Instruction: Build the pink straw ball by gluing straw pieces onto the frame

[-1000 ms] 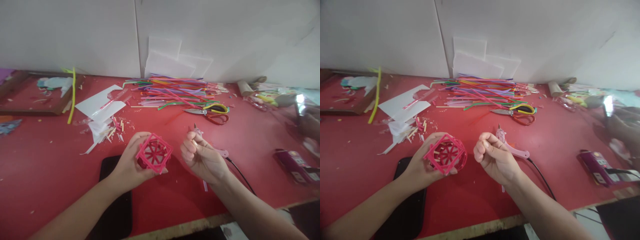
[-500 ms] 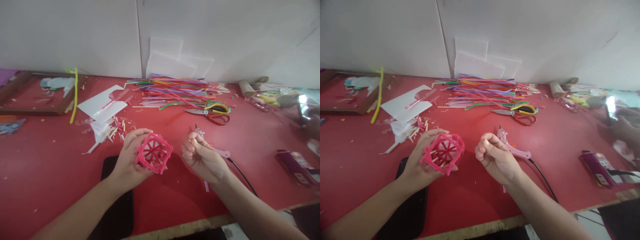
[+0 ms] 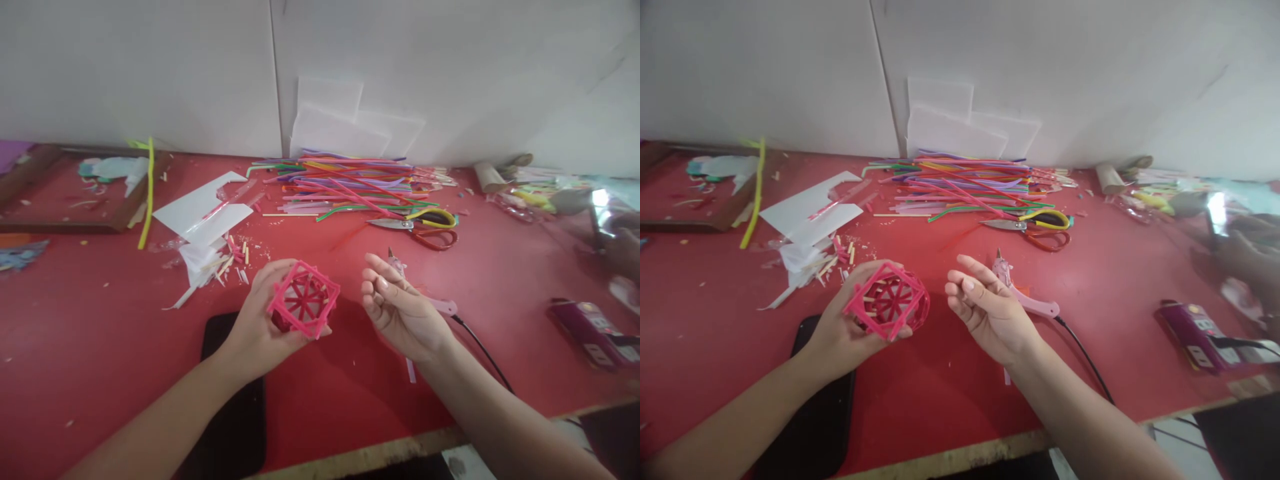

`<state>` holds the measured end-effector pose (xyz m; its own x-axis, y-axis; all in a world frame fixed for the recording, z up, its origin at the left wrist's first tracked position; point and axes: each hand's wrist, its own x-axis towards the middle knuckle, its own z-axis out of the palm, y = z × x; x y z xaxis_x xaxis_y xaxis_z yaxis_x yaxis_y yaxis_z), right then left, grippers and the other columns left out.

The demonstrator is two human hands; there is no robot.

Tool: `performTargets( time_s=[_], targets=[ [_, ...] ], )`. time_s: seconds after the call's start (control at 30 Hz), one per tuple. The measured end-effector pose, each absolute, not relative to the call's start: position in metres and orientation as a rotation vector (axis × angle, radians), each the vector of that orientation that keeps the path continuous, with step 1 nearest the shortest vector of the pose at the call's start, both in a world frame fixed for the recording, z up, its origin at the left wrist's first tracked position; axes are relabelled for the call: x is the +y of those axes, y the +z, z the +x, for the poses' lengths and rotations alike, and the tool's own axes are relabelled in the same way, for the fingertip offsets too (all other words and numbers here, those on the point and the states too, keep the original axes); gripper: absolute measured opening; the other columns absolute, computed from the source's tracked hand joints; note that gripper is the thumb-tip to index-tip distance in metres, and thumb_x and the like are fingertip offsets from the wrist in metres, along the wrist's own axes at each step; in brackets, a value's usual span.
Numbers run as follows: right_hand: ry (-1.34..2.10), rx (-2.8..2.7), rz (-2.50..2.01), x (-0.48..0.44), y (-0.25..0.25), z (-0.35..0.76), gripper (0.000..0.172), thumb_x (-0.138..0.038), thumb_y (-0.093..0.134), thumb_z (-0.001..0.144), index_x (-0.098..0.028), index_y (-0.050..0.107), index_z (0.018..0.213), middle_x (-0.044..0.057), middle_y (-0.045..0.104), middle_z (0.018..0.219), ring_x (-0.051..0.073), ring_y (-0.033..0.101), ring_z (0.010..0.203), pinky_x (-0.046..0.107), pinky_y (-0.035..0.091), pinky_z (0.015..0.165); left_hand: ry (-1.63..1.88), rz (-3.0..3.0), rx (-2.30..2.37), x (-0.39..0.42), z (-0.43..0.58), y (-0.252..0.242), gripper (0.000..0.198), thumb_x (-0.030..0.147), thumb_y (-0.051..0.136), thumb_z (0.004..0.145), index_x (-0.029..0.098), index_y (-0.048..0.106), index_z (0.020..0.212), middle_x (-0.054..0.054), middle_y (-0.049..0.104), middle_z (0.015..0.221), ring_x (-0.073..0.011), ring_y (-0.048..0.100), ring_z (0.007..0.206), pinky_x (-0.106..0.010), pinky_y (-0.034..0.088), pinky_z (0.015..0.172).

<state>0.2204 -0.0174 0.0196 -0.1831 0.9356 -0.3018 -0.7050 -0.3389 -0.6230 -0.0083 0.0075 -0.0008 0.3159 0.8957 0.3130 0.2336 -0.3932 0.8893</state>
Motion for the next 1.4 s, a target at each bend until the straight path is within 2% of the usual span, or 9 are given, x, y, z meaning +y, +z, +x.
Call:
performTargets(
  time_s=[0.23, 0.33, 0.57, 0.7, 0.87, 1.03, 1.17, 1.33, 1.4],
  targets=[
    [1.753, -0.395, -0.774, -0.017, 0.019, 0.217, 0.019, -0.026, 0.087, 0.073, -0.026, 0.077, 0.088, -0.006, 0.080, 0.083, 0.008, 0.077, 0.078, 0.016, 0.063, 0.075, 1.097, 1.790, 1.001, 0.007, -0.008, 0.000, 0.069, 0.036, 0.089, 0.068, 0.031, 0.052, 0.127, -0.008, 0.052, 0.129, -0.0290, 0.058, 0.119, -0.048, 0.059, 0.096],
    [1.766, -0.391, -0.792, -0.016, 0.021, 0.217, 0.020, -0.025, 0.090, 0.068, -0.024, 0.077, 0.083, -0.006, 0.079, 0.079, 0.007, 0.076, 0.074, 0.013, 0.062, 0.073, 1.082, 1.739, 0.996, 0.005, -0.008, 0.002, 0.068, 0.036, 0.089, 0.068, 0.031, 0.053, 0.126, -0.008, 0.051, 0.130, -0.0288, 0.059, 0.119, -0.046, 0.060, 0.093],
    [1.772, -0.492, -0.855, -0.016, 0.019, 0.216, 0.019, -0.025, 0.092, 0.065, -0.022, 0.076, 0.075, -0.006, 0.076, 0.070, 0.005, 0.072, 0.061, 0.010, 0.060, 0.062, 1.090, 1.766, 1.022, 0.008, -0.007, 0.002, 0.066, 0.036, 0.088, 0.068, 0.029, 0.055, 0.125, -0.009, 0.055, 0.129, -0.0308, 0.059, 0.121, -0.052, 0.052, 0.104],
    [1.685, -0.551, -0.902, -0.012, 0.022, 0.211, 0.021, -0.027, 0.088, 0.069, -0.019, 0.078, 0.085, 0.000, 0.078, 0.080, 0.008, 0.075, 0.069, 0.014, 0.062, 0.066, 1.044, 1.733, 1.025, 0.011, -0.008, 0.000, 0.068, 0.041, 0.087, 0.068, 0.028, 0.055, 0.126, -0.010, 0.057, 0.130, -0.0327, 0.059, 0.123, -0.054, 0.051, 0.104],
    [1.301, -1.202, -1.199, 0.018, 0.047, 0.203, 0.013, -0.024, 0.071, 0.083, -0.019, 0.076, 0.094, 0.002, 0.077, 0.082, 0.013, 0.074, 0.073, 0.029, 0.062, 0.075, 0.986, 1.678, 0.968, 0.010, -0.009, -0.001, 0.072, 0.045, 0.086, 0.068, 0.026, 0.052, 0.129, -0.012, 0.057, 0.129, -0.0331, 0.060, 0.122, -0.054, 0.052, 0.102],
    [0.865, -1.987, -1.312, 0.076, 0.090, 0.170, 0.002, -0.017, 0.076, 0.077, -0.017, 0.075, 0.079, 0.001, 0.075, 0.077, 0.014, 0.069, 0.075, 0.028, 0.052, 0.074, 0.931, 1.676, 0.936, 0.008, -0.012, -0.001, 0.073, 0.044, 0.088, 0.066, 0.027, 0.053, 0.128, -0.013, 0.058, 0.128, -0.0339, 0.060, 0.121, -0.051, 0.055, 0.099],
    [1.013, -2.554, -1.164, 0.112, 0.111, 0.128, 0.015, -0.030, 0.068, 0.087, -0.019, 0.078, 0.088, 0.002, 0.078, 0.092, 0.016, 0.070, 0.085, 0.026, 0.048, 0.074, 0.922, 1.643, 0.927, 0.009, -0.014, -0.002, 0.078, 0.044, 0.090, 0.062, 0.028, 0.053, 0.129, -0.013, 0.057, 0.131, -0.0337, 0.061, 0.121, -0.049, 0.058, 0.094],
    [0.879, -2.504, -1.211, 0.130, 0.105, 0.100, 0.033, -0.014, 0.063, 0.088, -0.011, 0.069, 0.120, 0.012, 0.072, 0.121, 0.021, 0.067, 0.107, 0.031, 0.049, 0.089, 0.920, 1.618, 0.908, 0.009, -0.015, -0.004, 0.078, 0.040, 0.090, 0.062, 0.028, 0.053, 0.129, -0.013, 0.057, 0.131, -0.0339, 0.061, 0.121, -0.047, 0.059, 0.092],
    [0.819, -2.460, -1.212, 0.133, 0.100, 0.107, 0.041, -0.007, 0.061, 0.084, -0.010, 0.065, 0.124, 0.013, 0.069, 0.127, 0.022, 0.064, 0.113, 0.034, 0.048, 0.094, 0.897, 1.582, 0.882, 0.008, -0.016, -0.007, 0.080, 0.040, 0.090, 0.064, 0.030, 0.050, 0.132, -0.012, 0.056, 0.131, -0.0328, 0.061, 0.120, -0.045, 0.061, 0.090]
  ],
)
